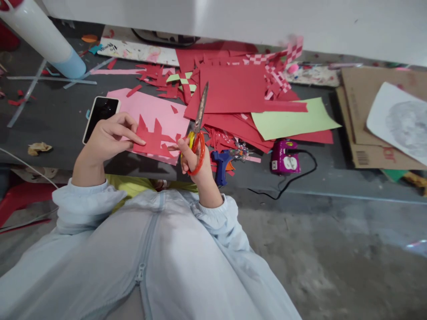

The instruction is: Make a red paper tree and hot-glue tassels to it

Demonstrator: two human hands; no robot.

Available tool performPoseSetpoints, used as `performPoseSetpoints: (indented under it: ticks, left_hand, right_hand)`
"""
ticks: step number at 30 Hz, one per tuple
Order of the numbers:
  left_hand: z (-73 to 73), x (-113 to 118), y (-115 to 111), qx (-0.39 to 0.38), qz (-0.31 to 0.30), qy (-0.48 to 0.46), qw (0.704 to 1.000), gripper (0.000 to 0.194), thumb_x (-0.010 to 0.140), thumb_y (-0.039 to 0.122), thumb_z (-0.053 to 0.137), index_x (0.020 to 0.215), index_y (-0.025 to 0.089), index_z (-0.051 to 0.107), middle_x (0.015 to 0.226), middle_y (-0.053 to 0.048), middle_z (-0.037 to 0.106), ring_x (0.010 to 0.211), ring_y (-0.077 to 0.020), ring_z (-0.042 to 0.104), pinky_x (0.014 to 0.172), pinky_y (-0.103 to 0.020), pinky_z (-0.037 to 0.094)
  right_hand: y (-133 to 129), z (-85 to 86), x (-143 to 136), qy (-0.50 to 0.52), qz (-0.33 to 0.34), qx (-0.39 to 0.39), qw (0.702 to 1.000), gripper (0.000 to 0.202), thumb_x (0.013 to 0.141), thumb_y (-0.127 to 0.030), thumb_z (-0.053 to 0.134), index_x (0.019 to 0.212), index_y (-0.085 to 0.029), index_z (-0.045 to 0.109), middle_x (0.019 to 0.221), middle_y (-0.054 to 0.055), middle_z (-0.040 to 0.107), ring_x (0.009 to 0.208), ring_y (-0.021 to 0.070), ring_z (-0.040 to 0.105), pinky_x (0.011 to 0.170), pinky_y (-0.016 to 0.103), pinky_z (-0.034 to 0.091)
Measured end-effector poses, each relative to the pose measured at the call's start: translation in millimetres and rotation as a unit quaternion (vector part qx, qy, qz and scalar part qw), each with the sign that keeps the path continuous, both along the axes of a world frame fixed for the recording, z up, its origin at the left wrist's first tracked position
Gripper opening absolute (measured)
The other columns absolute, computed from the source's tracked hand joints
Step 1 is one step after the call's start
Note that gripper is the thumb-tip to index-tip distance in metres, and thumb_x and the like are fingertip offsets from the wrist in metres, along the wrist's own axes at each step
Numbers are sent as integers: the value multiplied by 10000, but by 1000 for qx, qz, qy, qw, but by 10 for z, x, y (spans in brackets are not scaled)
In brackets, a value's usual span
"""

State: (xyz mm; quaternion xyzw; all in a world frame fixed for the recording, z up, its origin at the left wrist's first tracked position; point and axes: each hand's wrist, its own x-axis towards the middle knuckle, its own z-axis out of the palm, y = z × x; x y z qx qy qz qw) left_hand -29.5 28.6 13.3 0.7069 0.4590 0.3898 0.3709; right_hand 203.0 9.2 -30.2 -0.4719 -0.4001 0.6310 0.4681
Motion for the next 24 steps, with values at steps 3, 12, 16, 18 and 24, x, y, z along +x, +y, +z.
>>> performPoseSetpoints:
  ticks: [3,12,16,18,24]
  left_hand:
    - [-31,5,-5,8,-33,-19,999,246,667,109,646,750,273,809,819,-29,593,833,-158,591,789,-315,509]
    - [-105,34,-70,-62,-20,-19,998,268,765,114,573,886,205,795,916,-46,733,847,-147,666,807,-286,551]
    - [-156,58,-116,-146,35,-60,987,384,851,204,560,1215,180,678,942,-49,732,810,-137,682,791,-298,582]
    - [-186,58,-139,-165,44,-78,982,425,887,292,578,1297,185,610,899,-41,717,778,-136,681,757,-291,587]
    - [-226,28,-187,-183,48,-62,980,557,791,361,728,1293,178,569,776,-2,679,748,-131,685,733,-256,566]
  right_hand:
    - [-2,43,-25,32,-4,-1,999,488,700,-623,773,760,-248,466,388,-150,377,275,57,354,272,187,281]
    - [-13,9,-32,31,-7,-15,999,532,586,-443,878,801,-244,434,703,-59,723,277,15,344,259,189,305]
    - [-13,-26,-40,14,-15,-10,1000,523,585,-437,875,795,-245,437,700,-51,728,276,21,349,258,197,292]
    - [-10,-33,-45,11,-15,-10,1000,514,586,-426,871,793,-245,437,699,-47,733,276,25,352,260,198,286]
    - [-9,-13,-61,5,-22,-18,1000,481,597,-385,851,790,-248,432,691,-55,731,278,29,360,270,196,278]
